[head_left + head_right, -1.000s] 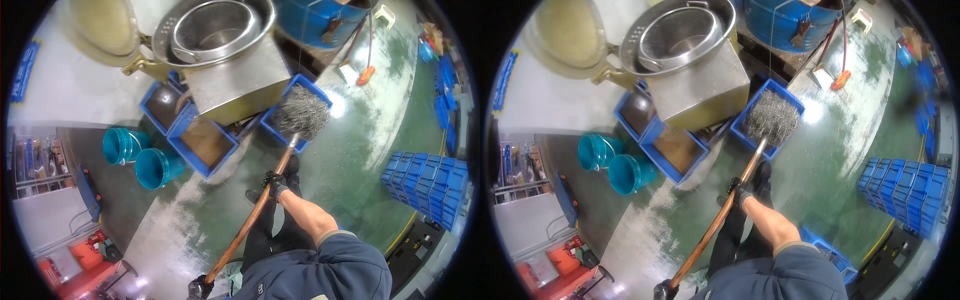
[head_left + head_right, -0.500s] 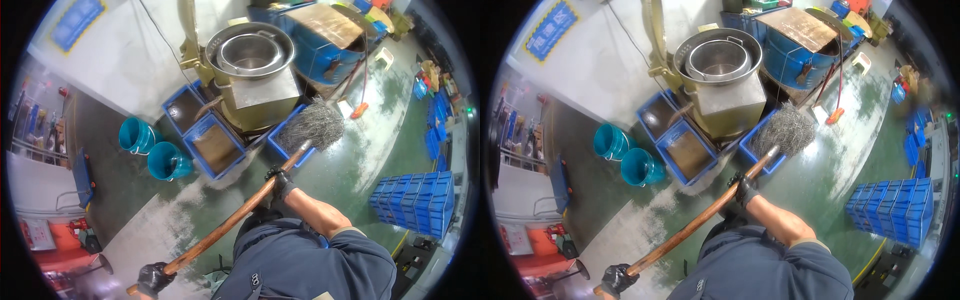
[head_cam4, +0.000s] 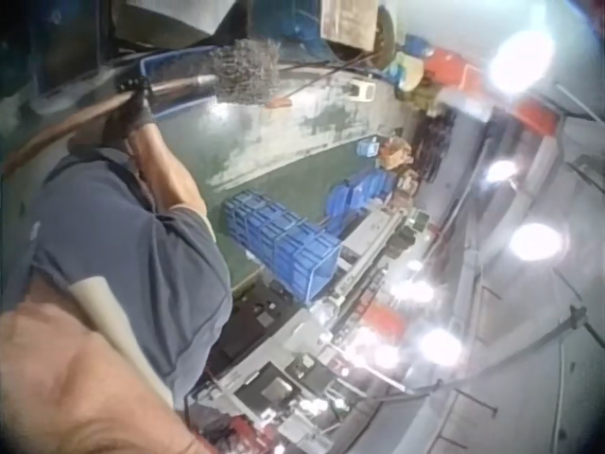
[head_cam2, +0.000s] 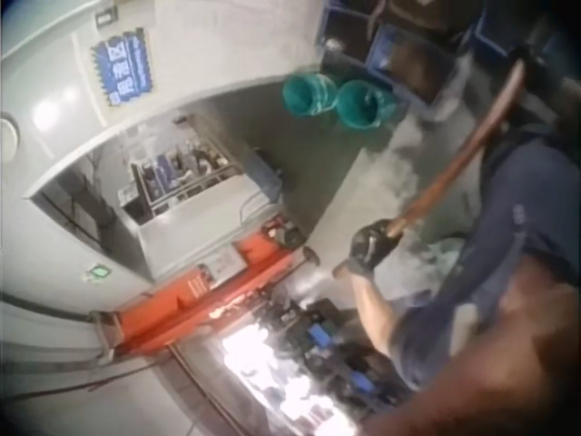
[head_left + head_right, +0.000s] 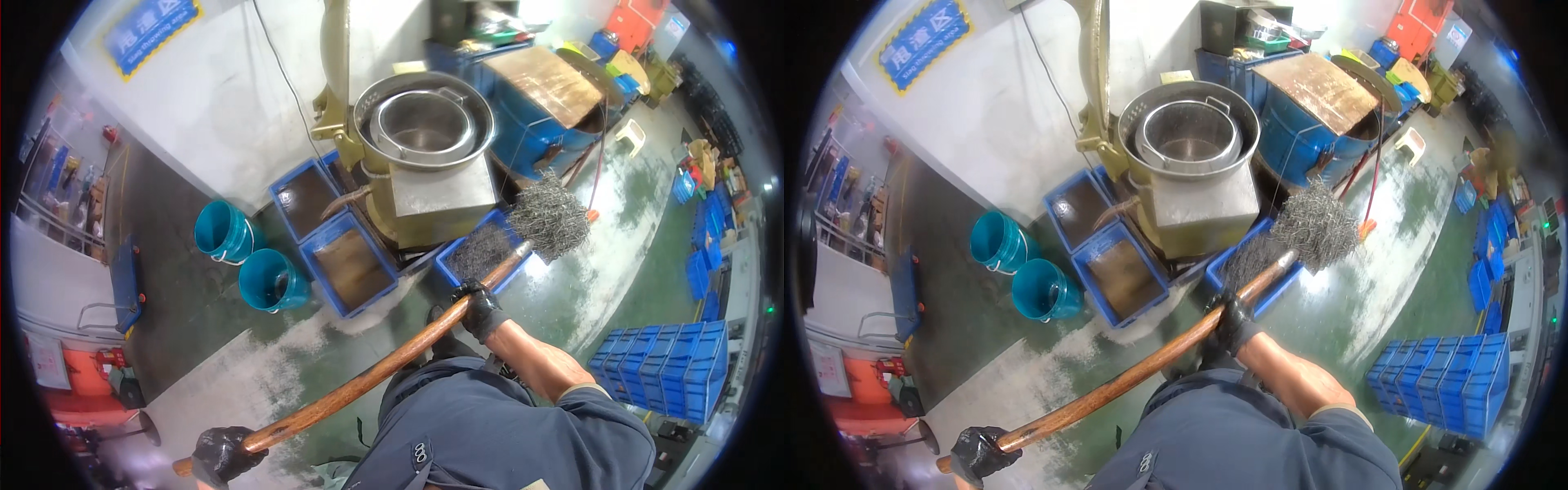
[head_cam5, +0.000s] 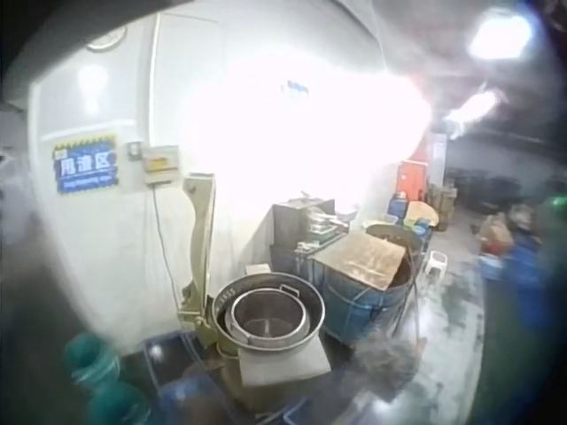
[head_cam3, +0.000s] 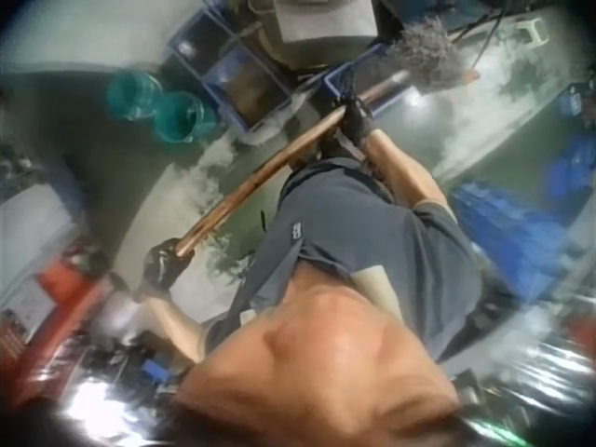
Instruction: Transferring metal shavings from blue industrial bins and bags into processing equipment using a shovel.
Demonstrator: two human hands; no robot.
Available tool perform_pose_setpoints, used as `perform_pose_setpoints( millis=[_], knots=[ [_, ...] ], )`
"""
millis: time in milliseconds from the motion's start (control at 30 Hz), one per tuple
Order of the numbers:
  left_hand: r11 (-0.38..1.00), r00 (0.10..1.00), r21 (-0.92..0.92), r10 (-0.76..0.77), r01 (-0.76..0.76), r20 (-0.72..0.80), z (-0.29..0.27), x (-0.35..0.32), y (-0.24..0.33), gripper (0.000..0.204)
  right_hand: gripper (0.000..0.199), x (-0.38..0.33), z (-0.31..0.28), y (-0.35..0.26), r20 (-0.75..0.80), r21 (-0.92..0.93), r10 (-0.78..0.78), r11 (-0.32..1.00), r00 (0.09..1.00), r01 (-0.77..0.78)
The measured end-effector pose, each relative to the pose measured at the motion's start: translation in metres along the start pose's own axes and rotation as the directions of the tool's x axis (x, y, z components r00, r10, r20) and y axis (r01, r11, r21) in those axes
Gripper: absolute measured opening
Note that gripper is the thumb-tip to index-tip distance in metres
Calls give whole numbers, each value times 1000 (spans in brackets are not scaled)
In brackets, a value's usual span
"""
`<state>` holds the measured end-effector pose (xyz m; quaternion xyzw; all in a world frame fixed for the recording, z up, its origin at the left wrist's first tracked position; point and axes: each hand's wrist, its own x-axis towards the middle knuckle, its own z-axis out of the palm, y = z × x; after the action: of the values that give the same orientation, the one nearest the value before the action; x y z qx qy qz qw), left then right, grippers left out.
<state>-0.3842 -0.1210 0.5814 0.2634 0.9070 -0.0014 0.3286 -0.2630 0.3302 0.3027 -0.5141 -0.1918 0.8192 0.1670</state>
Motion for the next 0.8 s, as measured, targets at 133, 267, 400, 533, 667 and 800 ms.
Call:
perform_pose_setpoints(
  millis=[133, 267, 400, 533, 667, 800],
  knots=[
    [985, 1000, -171, -26, 25, -7, 2, 8, -12, 24, 13, 0, 33, -27, -26, -75, -27, 997, 999, 25],
    [967, 994, -240, -98, 84, -47, -6, -2, 3, 20, 17, -1, 86, -46, 53, -61, 33, 998, 998, -30],
    [960, 977, -274, -113, 61, -180, 12, -28, -14, 30, 19, 30, 124, -52, 208, -122, 63, 992, 976, -38],
    [942, 901, -324, -213, 86, -379, 25, -59, 8, 29, 16, 21, 186, -59, 404, -308, 91, 950, 910, 41],
    [924, 789, -323, -350, 203, -505, 41, -71, 40, 19, 7, 41, 238, -55, 631, 8, 41, 998, 775, -60],
    [948, 676, 12, -217, 317, -704, 47, -62, 109, 14, 10, 40, 269, -55, 783, 58, 112, 966, 612, -251]
  ],
)
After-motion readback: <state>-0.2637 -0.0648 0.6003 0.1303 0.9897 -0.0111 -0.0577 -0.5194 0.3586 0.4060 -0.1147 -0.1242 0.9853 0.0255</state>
